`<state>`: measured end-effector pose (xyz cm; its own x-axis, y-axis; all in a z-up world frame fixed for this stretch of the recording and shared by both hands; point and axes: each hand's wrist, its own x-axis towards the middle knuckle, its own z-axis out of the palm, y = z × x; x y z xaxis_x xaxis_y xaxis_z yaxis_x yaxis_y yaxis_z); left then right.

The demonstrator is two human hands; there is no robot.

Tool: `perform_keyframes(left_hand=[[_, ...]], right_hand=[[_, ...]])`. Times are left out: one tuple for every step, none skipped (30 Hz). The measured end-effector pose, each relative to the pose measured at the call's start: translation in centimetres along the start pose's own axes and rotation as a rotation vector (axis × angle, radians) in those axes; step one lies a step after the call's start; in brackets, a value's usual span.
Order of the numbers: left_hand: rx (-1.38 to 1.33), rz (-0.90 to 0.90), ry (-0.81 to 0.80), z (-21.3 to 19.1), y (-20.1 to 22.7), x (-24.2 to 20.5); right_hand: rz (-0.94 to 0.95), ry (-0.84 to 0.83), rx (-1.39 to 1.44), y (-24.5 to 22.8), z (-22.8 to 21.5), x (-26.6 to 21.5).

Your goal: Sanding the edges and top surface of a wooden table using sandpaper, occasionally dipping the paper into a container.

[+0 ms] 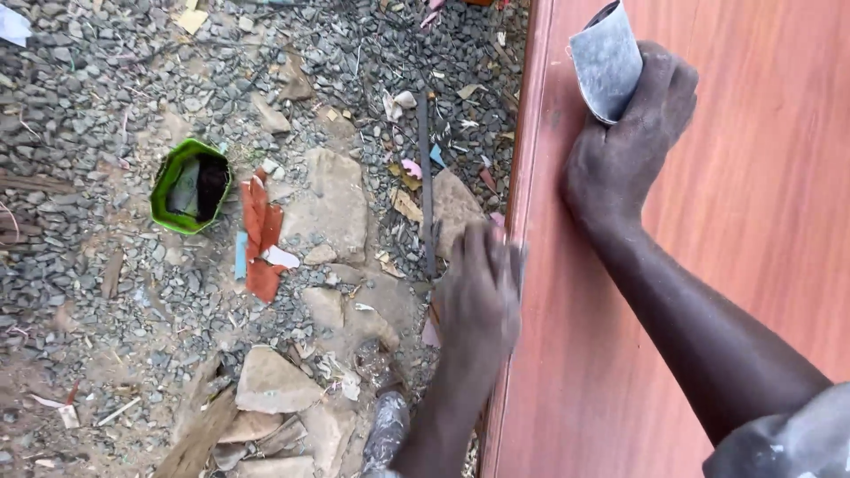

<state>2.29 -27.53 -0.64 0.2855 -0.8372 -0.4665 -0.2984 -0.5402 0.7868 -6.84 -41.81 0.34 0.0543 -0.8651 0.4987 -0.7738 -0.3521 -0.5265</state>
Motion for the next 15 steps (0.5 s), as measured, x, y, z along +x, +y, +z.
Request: perform_keyframes(left_hand=[[0.001, -0.005, -0.005, -0.1, 0.1, 0.6], [-0.035, 0.03, -0.002, -0.1, 0.2, 1.3], [-0.069, 0.062, 0.002, -0.1, 0.0, 1.9], [-0.066, 0.054, -0.003, -0.1, -1.4, -0.8], [-0.049, -0.012, -0.048, -0.2, -2.4, -3.0], [-0.034, -0.078, -0.093, -0.2, -3.4, -5.2], [-0.037, -0.079, -0.095, 0.4, -4.9, -6.2], [-0.031, -0.104, -0.07, 1.0, -6.5, -7.3], [-0.028, -0.135, -0.043, 1.3, -7.6, -8.3], [-0.033, -0.142, -0.044, 1.3, -6.1, -6.6], [0.029, 0.061, 0.056, 1.3, -5.1, -4.7], [0.094, 0.264, 0.153, 1.3, -4.3, -2.8], [0.096, 0.258, 0.144, 0.9, -2.7, -1.1], [0.011, 0.211, 0.134, 0.6, -1.2, 0.7], [-0.074, 0.17, 0.13, 0.3, 0.5, 2.8]], right_hand=[[0.005, -0.005, -0.002, 0.0, 0.0, 0.3], [-0.012, 0.006, -0.006, 0.0, 0.0, 0.6], [-0.027, 0.014, -0.009, 0.0, 0.1, 0.6], [-0.02, 0.008, -0.01, 0.0, 0.0, 0.1], [-0.027, 0.006, -0.024, 0.0, 0.1, 0.3], [-0.033, 0.004, -0.038, -0.1, 0.1, 0.5], [-0.034, 0.002, -0.041, 0.0, 0.2, 0.2], [-0.036, 0.006, -0.038, 0.0, 0.3, -0.1], [-0.037, 0.003, -0.034, -0.2, 0.4, 0.0], [-0.039, -0.005, -0.035, -0.2, 0.2, 0.2], [-0.055, 0.01, -0.041, -0.2, 0.5, 0.0], [-0.07, 0.025, -0.048, -0.1, 0.7, -0.2], [-0.062, 0.019, -0.052, 0.2, 0.9, -0.3], [-0.082, 0.026, -0.078, 0.5, 1.0, -0.4], [-0.108, 0.038, -0.101, 1.0, 1.3, -0.1]])
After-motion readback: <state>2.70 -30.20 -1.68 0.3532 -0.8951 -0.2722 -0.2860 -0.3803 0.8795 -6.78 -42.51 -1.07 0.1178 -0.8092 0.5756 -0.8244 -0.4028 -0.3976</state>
